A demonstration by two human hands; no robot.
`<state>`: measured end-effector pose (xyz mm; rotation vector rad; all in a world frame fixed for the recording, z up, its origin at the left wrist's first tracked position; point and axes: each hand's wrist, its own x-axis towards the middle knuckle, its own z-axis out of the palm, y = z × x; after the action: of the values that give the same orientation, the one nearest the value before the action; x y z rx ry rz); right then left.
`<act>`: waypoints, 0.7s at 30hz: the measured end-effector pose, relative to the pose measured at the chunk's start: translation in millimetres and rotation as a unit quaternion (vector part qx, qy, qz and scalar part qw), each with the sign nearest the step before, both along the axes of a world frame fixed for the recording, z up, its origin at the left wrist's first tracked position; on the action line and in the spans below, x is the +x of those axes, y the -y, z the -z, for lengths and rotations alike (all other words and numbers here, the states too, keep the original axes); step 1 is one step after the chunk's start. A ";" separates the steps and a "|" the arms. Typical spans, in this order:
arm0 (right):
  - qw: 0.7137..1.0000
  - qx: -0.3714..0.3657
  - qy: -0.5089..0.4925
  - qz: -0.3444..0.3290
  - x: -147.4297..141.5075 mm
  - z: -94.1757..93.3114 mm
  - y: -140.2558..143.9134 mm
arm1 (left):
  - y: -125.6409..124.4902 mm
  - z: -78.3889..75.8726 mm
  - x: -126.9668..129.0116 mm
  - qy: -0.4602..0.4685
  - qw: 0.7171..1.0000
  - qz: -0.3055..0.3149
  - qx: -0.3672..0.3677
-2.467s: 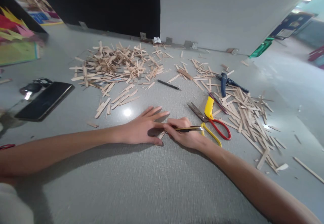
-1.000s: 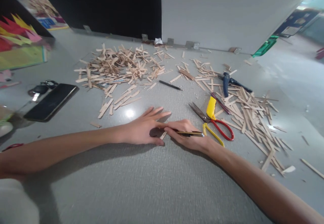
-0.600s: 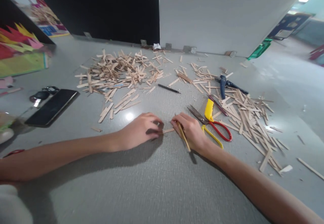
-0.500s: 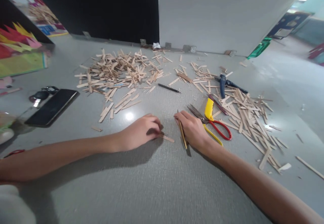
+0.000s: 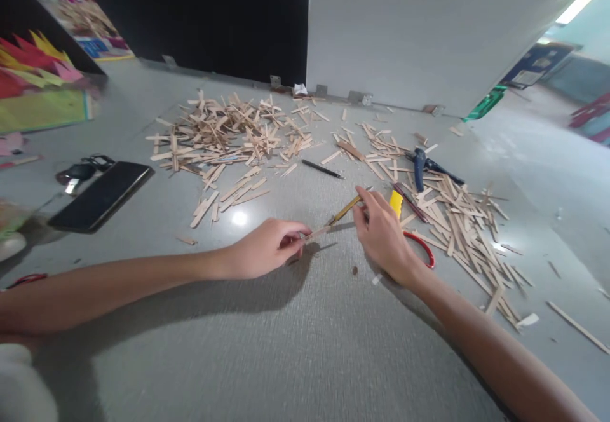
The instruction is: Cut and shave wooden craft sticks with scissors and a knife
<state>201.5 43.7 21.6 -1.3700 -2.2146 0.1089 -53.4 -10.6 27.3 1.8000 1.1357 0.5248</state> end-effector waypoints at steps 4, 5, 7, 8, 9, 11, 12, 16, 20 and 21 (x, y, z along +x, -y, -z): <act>0.996 -0.028 -0.081 0.002 -1.8 -7.5 -2.8 | 3.4 7.0 3.9 0.099 0.993 -0.048 -0.049; 0.994 -0.038 -0.102 0.001 -2.1 -7.7 -3.0 | 4.5 9.4 4.2 0.119 0.990 -0.055 -0.053; 0.987 -0.061 -0.146 -0.003 -2.9 -6.3 -2.0 | 5.9 14.2 4.2 0.157 0.984 -0.064 -0.057; 0.983 -0.071 -0.168 -0.009 -3.7 -4.8 -0.7 | 6.2 16.4 3.9 0.173 0.981 -0.065 -0.058; 0.979 -0.078 -0.187 -0.016 -4.8 -3.1 1.1 | 6.2 18.3 3.6 0.187 0.979 -0.064 -0.058; 0.974 -0.081 -0.210 -0.031 -8.2 0.3 5.8 | 5.4 21.4 2.9 0.208 0.974 -0.066 -0.054; 0.974 -0.080 -0.209 -0.036 -10.1 1.4 8.2 | 4.7 22.7 2.6 0.216 0.972 -0.071 -0.053; 0.990 -0.071 -0.122 -0.027 -6.7 -2.9 7.1 | 2.3 26.9 1.5 0.234 0.966 -0.095 -0.062; 0.998 -0.021 0.051 0.037 34.2 -12.1 -23.6 | 2.8 27.3 0.6 0.230 0.968 -0.084 -0.054; 0.993 -0.016 0.100 0.054 48.6 -12.8 -33.5 | 3.4 27.0 0.5 0.229 0.969 -0.081 -0.048</act>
<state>250.1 77.2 34.4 -1.5752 -2.3023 -0.0330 -52.8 -14.0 0.3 1.4087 0.9674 0.9126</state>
